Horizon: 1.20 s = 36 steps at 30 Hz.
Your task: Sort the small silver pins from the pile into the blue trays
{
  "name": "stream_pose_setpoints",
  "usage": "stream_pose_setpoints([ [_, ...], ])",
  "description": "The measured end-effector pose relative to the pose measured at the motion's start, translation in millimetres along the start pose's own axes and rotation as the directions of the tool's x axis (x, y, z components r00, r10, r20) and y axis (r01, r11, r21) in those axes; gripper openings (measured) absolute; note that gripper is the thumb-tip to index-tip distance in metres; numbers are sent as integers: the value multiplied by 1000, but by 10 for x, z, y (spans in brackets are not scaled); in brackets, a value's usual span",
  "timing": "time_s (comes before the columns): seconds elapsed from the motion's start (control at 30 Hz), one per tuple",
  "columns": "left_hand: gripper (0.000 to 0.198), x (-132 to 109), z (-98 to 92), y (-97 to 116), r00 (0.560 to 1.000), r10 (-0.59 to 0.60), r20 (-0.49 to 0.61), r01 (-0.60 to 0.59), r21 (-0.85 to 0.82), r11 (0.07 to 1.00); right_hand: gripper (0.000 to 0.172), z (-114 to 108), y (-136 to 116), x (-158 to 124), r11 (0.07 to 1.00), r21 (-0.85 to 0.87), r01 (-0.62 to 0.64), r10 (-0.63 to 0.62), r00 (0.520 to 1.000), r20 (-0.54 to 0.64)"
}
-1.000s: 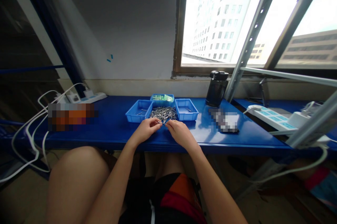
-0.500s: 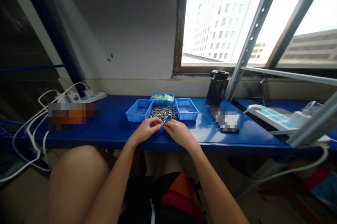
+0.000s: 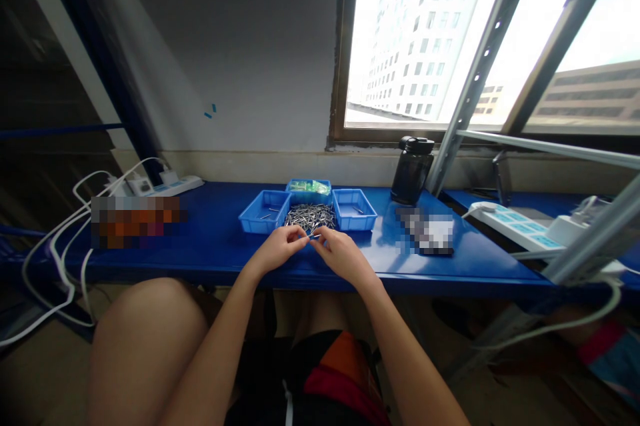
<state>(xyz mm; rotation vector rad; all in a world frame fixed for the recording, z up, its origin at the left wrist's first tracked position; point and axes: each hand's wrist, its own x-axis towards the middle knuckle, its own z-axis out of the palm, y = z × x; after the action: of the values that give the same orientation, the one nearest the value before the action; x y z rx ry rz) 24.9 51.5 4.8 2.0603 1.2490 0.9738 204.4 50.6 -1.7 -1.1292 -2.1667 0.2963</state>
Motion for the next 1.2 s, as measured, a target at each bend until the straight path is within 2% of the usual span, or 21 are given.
stream_pose_setpoints([
  [0.47,31,-10,-14,7,999,38,31,-38,18,999,23,-16,0,5,999,-14,43,-43,999,19],
  [0.8,33,5,-6,-29,999,25,-43,-25,-3,1000,21,4,34,8,1000,23,12,-10,997,-75],
  [1.2,31,-6,-21,-7,999,14,-32,-14,-16,1000,20,17,64,11,1000,-1,24,-24,992,-123],
])
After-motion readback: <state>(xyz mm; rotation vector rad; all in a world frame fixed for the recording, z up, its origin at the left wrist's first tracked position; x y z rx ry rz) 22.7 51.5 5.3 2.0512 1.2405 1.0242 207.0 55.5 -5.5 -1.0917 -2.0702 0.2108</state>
